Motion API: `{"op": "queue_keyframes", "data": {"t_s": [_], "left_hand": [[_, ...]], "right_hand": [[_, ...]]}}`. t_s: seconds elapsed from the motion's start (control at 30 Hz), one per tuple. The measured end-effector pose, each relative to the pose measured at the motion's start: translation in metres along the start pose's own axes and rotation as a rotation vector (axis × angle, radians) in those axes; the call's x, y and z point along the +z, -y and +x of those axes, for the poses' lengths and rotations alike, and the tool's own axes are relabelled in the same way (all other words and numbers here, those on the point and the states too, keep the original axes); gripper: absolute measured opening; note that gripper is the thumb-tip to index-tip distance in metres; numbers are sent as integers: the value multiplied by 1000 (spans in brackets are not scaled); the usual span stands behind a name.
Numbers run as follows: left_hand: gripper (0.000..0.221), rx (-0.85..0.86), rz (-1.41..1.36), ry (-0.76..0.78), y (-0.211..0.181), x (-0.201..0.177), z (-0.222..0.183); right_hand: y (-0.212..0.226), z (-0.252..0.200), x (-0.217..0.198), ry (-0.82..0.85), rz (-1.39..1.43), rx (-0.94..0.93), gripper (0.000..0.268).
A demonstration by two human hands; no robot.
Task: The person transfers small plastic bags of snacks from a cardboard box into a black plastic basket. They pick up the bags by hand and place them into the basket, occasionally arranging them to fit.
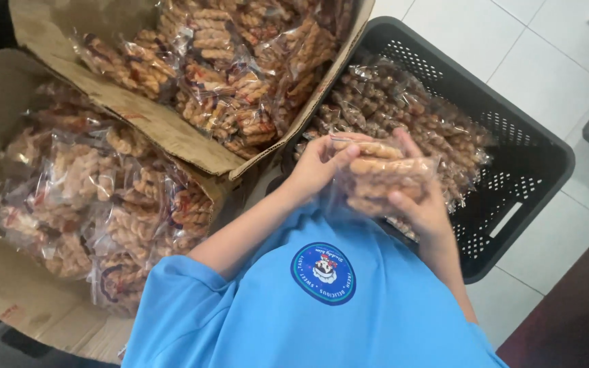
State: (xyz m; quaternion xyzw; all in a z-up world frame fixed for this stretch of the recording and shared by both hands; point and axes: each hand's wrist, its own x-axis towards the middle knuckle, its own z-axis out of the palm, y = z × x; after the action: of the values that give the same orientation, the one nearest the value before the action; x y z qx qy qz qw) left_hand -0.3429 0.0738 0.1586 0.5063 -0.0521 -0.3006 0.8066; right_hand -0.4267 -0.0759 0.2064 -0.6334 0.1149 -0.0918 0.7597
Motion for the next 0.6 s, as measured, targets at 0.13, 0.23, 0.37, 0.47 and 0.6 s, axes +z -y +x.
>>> {"op": "queue_keyframes", "data": {"t_s": [0.13, 0.23, 0.37, 0.47, 0.6], "left_hand": [[51, -84, -46, 27, -5, 1, -5], [70, -169, 92, 110, 16, -9, -9], [62, -111, 423, 8, 43, -3, 1], [55, -25, 420, 52, 47, -4, 18], [62, 46, 461, 219, 22, 15, 24]], "right_hand": [[-59, -3, -26, 35, -209, 65, 61], [-67, -9, -22, -68, -452, 190, 75], [-41, -17, 23, -160, -656, 94, 59], [-48, -20, 4, -232, -560, -38, 76], [-68, -27, -26, -224, -139, 20, 109]]}}
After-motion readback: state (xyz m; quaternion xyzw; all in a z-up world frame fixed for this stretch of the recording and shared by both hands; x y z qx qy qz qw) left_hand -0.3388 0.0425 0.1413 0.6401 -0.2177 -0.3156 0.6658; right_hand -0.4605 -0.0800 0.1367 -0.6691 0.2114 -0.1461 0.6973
